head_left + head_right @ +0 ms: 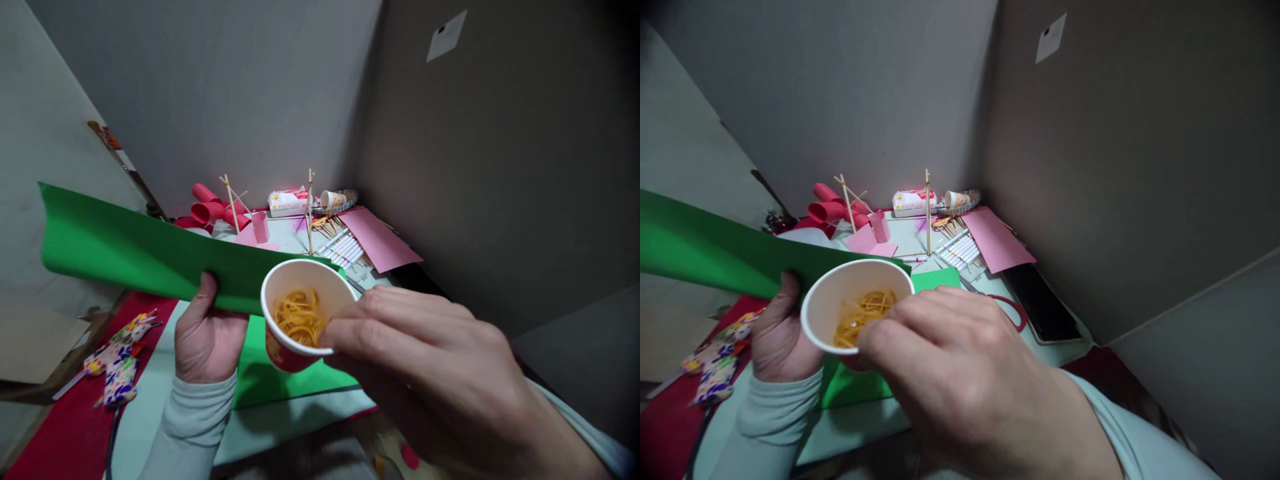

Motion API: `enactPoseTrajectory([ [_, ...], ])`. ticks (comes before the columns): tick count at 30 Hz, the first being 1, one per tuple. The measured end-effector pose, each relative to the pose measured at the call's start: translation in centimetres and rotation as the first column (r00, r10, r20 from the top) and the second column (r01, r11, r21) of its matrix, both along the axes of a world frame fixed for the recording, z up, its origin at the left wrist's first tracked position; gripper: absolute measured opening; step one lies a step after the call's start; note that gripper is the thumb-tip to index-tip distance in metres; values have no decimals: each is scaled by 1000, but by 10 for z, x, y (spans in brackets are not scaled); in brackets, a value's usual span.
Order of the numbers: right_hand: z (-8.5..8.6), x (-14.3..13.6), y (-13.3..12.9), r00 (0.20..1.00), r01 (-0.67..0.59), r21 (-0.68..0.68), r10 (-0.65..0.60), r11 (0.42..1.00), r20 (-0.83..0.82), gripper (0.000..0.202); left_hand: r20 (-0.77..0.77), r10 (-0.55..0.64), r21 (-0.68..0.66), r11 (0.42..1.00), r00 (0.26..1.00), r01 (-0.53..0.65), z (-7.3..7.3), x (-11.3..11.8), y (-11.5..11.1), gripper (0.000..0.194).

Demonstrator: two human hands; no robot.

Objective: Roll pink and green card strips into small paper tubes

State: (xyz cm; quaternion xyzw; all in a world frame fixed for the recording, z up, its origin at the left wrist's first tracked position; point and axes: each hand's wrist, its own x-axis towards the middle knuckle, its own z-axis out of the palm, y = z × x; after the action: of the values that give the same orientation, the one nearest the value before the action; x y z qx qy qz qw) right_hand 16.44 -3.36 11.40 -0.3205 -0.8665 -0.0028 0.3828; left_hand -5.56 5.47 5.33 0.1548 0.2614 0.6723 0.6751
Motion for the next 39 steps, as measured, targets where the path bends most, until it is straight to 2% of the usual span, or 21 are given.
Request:
enactPoseTrajectory([
  [2, 2, 4, 5, 1000, -14, -35, 14, 999, -3, 19, 61, 143, -45, 989, 988, -140, 5, 7, -1, 36],
  [4, 5, 7, 9, 1000, -8, -55, 8, 998, -8, 17, 91, 199, -54, 979, 976, -195, 9, 13, -1, 38],
  [8, 8, 8, 16, 999, 4, -60, -7, 998, -53, 7, 99, 152, -57, 988, 983, -147, 13, 17, -2, 38],
  [12, 8, 9, 25, 995, 15, -55, -20, 998, -95, 3, 85, 151, -55, 988, 985, -147, 15, 17, -2, 34],
  [19, 3, 10, 35, 995, 53, -38, -56, 998, -79, 3, 22, 129, -62, 990, 991, -127, 9, 16, 1, 35],
  [25, 7, 10, 33, 996, 14, -81, -21, 997, -90, 5, -6, 144, -119, 982, 990, -144, 6, 12, 3, 35],
  [28, 12, 14, 40, 982, 84, -39, -90, 996, -167, 5, -58, 133, -178, 974, 989, -142, 2, 2, 0, 36],
  [30, 12, 15, 56, 969, 163, 14, -157, 987, -188, 4, -99, 131, -222, 964, 986, -150, -2, -8, -5, 40],
  [32, 9, 13, 83, 973, 199, 55, -190, 978, -134, 5, -156, 127, -267, 949, 980, -165, -7, -17, -11, 44],
  [34, 1, 6, 120, 971, 238, -19, -238, 971, -17, 8, -205, 107, -301, 939, 973, -166, -13, -25, -17, 48],
  [36, -10, -5, 159, 921, 355, -74, -335, 932, 201, 17, -258, 84, -337, 926, 962, -171, -18, -31, -22, 51],
  [39, -28, -24, 214, 878, 407, -110, -355, 907, 320, 23, -259, 25, -393, 910, 966, -129, -22, -36, -27, 56],
])
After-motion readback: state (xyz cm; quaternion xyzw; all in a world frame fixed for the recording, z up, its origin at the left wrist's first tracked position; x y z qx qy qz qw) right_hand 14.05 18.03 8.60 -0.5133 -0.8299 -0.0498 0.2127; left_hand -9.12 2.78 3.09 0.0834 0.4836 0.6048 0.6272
